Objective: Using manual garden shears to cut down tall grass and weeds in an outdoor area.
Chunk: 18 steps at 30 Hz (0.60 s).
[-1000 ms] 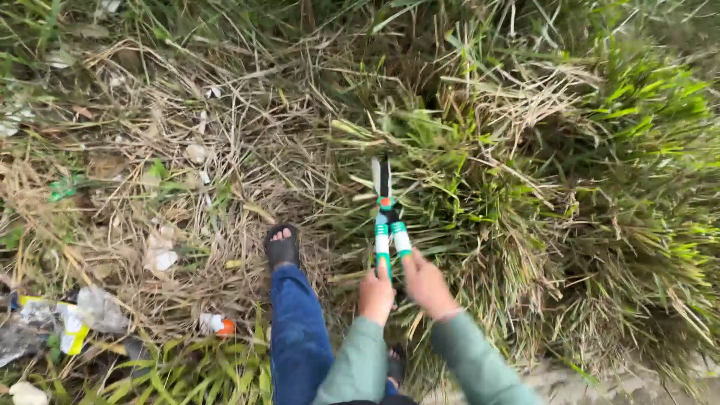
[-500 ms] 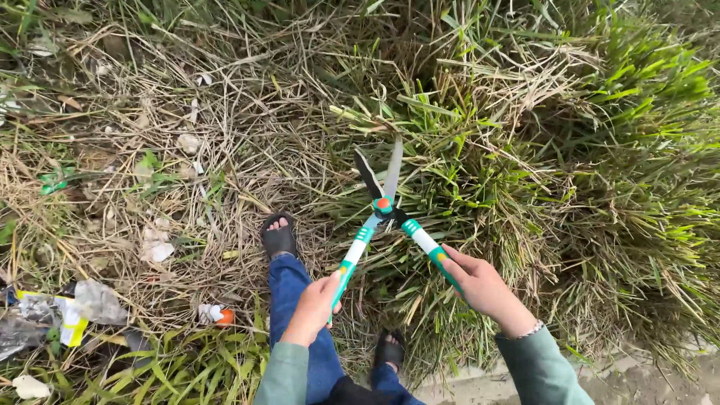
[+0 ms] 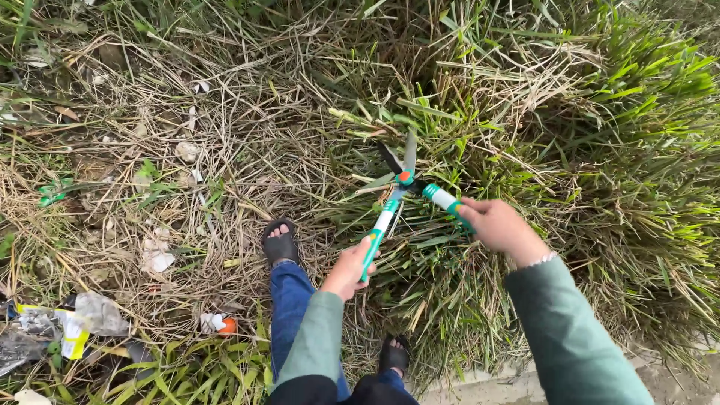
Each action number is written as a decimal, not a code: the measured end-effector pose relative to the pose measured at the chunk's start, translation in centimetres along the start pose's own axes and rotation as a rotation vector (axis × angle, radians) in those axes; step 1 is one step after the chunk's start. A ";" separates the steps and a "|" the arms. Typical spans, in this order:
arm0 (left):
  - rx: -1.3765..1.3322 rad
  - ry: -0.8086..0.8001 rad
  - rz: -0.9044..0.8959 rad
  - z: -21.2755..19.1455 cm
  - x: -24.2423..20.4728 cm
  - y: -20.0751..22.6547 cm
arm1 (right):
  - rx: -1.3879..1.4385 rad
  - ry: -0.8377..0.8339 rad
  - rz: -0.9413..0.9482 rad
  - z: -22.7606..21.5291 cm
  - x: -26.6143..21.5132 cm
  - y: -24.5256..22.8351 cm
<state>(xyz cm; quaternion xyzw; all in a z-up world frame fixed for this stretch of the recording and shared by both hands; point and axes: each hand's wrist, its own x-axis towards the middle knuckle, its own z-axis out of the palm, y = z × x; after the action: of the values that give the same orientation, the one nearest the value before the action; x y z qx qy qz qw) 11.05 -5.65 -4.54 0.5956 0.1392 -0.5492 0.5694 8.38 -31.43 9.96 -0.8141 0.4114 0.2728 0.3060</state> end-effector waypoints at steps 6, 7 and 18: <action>-0.050 -0.010 0.021 2.2 1.8 1.2 | -0.155 0.008 -0.009 -4.2 2.9 -3.0; -0.052 -0.012 0.018 2.4 1.0 1.2 | -0.157 0.006 -0.006 -4.7 2.0 -3.2; -0.109 -0.004 -0.015 5.3 0.5 -1.6 | -0.239 0.034 0.060 -5.7 -2.1 -0.8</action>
<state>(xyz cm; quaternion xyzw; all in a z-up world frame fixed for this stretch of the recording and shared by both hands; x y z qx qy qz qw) 7.35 -9.85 -4.46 0.5616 0.1720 -0.5462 0.5972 9.07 -34.08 15.41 -0.8367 0.4050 0.3150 0.1914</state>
